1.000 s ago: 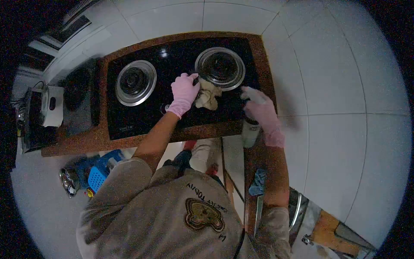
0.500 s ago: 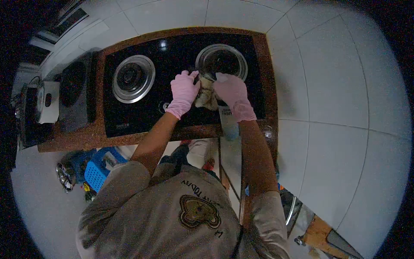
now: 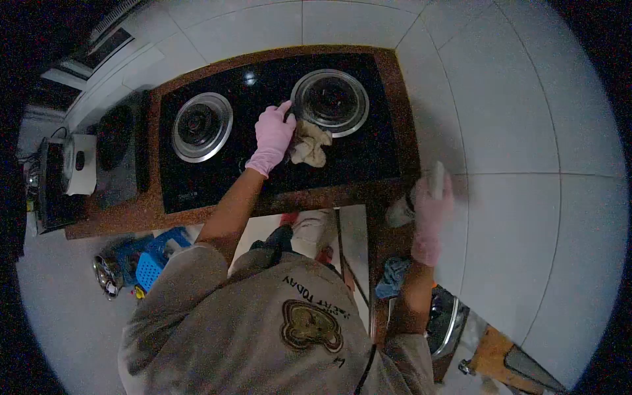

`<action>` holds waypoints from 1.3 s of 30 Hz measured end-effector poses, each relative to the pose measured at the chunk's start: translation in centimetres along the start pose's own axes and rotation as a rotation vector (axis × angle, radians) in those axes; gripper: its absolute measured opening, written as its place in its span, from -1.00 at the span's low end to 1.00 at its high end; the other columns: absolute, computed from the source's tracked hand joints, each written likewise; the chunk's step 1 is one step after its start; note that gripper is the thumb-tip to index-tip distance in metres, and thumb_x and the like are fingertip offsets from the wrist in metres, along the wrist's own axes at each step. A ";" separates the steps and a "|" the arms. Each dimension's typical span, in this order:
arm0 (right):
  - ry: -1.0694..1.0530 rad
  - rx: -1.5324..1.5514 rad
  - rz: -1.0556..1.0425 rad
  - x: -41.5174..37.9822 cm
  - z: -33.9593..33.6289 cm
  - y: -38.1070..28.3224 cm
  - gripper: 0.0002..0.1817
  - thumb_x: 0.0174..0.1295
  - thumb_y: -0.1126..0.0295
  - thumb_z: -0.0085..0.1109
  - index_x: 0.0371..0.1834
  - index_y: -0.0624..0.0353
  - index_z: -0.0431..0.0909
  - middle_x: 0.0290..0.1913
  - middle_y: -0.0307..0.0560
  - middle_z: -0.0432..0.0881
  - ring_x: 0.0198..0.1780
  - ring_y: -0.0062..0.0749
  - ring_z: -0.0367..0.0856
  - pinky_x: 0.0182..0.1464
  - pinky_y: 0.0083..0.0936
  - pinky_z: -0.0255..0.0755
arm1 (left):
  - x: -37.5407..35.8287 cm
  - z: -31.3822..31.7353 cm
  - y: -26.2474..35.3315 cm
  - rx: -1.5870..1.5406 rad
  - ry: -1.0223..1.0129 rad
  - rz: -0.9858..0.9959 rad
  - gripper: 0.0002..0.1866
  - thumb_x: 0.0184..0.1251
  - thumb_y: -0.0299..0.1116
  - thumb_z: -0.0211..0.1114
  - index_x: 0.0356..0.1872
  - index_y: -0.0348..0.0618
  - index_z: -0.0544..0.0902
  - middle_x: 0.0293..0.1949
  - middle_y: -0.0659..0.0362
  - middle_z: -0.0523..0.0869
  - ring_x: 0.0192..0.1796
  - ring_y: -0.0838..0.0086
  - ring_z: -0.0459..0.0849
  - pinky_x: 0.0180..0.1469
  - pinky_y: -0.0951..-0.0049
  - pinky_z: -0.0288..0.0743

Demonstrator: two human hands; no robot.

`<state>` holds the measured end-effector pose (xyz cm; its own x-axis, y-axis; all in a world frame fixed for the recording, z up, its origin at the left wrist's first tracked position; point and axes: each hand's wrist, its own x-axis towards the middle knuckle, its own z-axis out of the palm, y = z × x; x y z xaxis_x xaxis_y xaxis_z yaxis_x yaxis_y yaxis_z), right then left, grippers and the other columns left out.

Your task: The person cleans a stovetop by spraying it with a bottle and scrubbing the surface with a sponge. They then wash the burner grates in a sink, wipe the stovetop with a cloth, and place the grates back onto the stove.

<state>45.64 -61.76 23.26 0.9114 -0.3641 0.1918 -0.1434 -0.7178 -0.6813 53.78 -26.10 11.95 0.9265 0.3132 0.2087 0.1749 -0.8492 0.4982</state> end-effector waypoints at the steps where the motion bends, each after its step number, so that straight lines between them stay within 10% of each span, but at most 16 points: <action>1: 0.000 0.004 0.004 -0.2 -0.8 1.3 -0.61 0.33 0.26 0.31 0.20 0.10 0.66 -0.04 0.03 0.75 -0.02 -0.29 0.70 0.07 -0.31 0.56 | 0.1 0.2 0.5 -0.007 0.006 0.028 -0.57 0.32 -0.10 0.32 0.17 0.07 0.72 -0.03 0.06 0.71 -0.01 0.12 0.69 -0.03 0.10 0.61; 13: 0.335 0.480 0.273 -5.5 -4.4 -0.8 -0.37 0.34 0.49 0.32 0.47 0.31 0.37 0.33 0.07 0.54 0.29 -0.25 0.56 0.35 -0.33 0.44 | -1.3 1.9 2.4 0.325 -0.268 0.228 -0.55 0.40 -0.04 0.26 0.26 0.13 0.67 0.09 0.08 0.61 0.05 0.15 0.65 -0.04 0.14 0.58; 15: 0.707 -0.403 -0.219 -6.1 -3.6 -0.7 -0.37 0.26 0.59 0.32 0.43 0.32 0.38 0.34 0.12 0.52 0.28 -0.16 0.58 0.36 -0.28 0.44 | -0.7 1.9 2.2 0.323 -0.250 0.245 -0.56 0.42 -0.05 0.24 0.26 0.13 0.67 0.08 0.10 0.62 0.06 0.16 0.65 -0.05 0.16 0.58; 21: -0.383 -0.004 -0.473 -7.5 11.2 -7.4 -0.62 0.19 0.40 0.33 0.08 0.26 0.64 0.18 0.18 0.65 0.24 0.09 0.59 0.35 -0.20 0.43 | 2.1 3.0 2.6 0.405 -0.264 0.249 -0.50 0.43 -0.05 0.19 0.29 -0.02 0.62 0.01 0.04 0.64 -0.02 0.13 0.67 -0.12 0.09 0.60; 30: -0.430 -0.065 -0.759 -5.4 18.2 -2.8 -0.70 0.01 0.51 0.32 -0.14 0.13 0.61 -0.03 0.01 0.62 0.08 0.03 0.56 0.12 -0.05 0.47 | -0.2 2.4 1.6 0.004 -0.167 0.235 -0.57 0.22 -0.25 0.44 0.15 0.02 0.73 -0.08 0.12 0.79 -0.01 0.13 0.72 0.00 0.11 0.61; 36: -0.169 -0.370 -0.342 -3.4 13.3 -1.0 -0.82 0.12 0.36 0.30 -0.25 0.15 0.58 -0.20 0.01 0.61 -0.04 0.06 0.59 0.06 -0.01 0.45 | -0.6 4.2 3.8 0.256 -0.092 0.156 -0.70 0.38 -0.22 0.28 0.03 -0.14 0.69 -0.15 0.03 0.74 -0.14 0.04 0.69 -0.13 0.07 0.58; 39: -0.214 -0.336 -0.357 -2.4 13.8 -0.8 -0.60 0.20 0.31 0.29 0.12 0.09 0.57 0.18 0.07 0.58 0.24 0.11 0.53 0.22 0.03 0.40 | -1.4 4.5 4.2 0.326 -0.184 0.058 -0.60 0.42 -0.18 0.22 0.19 -0.08 0.62 0.03 0.07 0.65 -0.06 0.12 0.65 -0.16 0.12 0.53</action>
<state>48.92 -52.14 13.65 0.9794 0.0416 0.1976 0.1064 -0.9380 -0.3299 54.72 -32.02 10.01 0.9771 0.2042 0.0596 0.1897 -0.9633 0.1898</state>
